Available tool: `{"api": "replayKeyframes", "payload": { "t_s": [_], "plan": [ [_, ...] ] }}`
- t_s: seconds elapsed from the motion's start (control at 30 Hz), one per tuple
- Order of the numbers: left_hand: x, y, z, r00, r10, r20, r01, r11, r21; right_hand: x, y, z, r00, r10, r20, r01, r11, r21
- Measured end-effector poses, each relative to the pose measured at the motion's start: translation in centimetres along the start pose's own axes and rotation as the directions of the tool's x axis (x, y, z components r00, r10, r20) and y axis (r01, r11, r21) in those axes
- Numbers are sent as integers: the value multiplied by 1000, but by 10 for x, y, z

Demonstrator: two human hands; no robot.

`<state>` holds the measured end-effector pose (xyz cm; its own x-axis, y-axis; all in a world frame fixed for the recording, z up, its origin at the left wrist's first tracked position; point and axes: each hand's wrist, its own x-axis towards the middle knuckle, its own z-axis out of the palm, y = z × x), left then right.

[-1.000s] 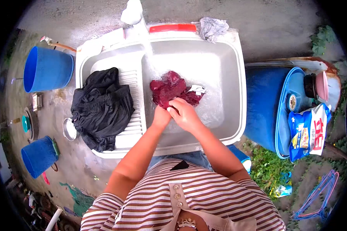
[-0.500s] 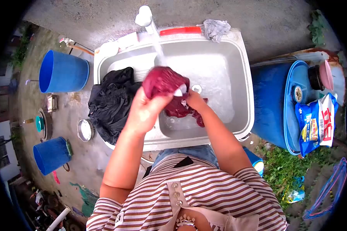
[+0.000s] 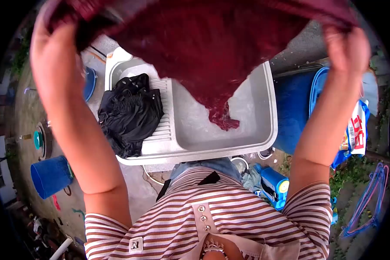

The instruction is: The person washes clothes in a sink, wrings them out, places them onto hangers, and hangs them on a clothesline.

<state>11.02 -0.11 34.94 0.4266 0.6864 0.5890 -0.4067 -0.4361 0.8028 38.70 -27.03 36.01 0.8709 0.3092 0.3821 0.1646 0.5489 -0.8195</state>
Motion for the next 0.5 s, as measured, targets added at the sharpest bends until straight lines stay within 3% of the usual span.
{"api": "replayKeyframes", "payload": {
  "t_s": [0.03,0.07,0.1,0.17,0.23,0.27,0.3,0.33,0.37,0.4,0.43,0.5],
  "plan": [
    [16,4,-8,999,-20,-46,21,999,25,2,-20,6,993,-40,113,29,995,98],
    [27,12,-3,981,-18,-195,60,975,215,5,-40,11,971,-80,225,34,979,199],
    [24,16,9,980,-16,-198,59,976,211,8,-53,14,931,-128,342,73,983,170],
    [11,18,47,966,251,-55,-222,922,317,4,-53,16,845,-246,475,212,969,124],
    [3,-8,28,968,211,138,-251,851,462,2,-16,-10,879,-212,427,388,838,-383],
    [-7,-42,-1,973,32,227,-159,805,572,7,13,-38,939,-163,304,343,527,-777],
    [-30,-63,-2,974,31,226,-158,806,571,-9,44,-61,952,-88,295,287,595,-751],
    [-59,-81,-1,939,-34,342,-207,737,643,-44,62,-58,965,-46,258,250,461,-851],
    [-90,-100,-1,887,-115,447,-267,661,701,-66,94,-82,944,6,331,303,385,-872],
    [-122,-122,-1,842,-381,381,-53,645,762,-87,133,-113,921,77,382,326,385,-863],
    [-154,-137,2,775,-507,377,-17,580,814,-121,160,-131,937,237,255,202,228,-952],
    [-203,-161,12,600,-720,350,46,468,883,-178,217,-171,895,421,147,105,121,-987]
  ]
}}
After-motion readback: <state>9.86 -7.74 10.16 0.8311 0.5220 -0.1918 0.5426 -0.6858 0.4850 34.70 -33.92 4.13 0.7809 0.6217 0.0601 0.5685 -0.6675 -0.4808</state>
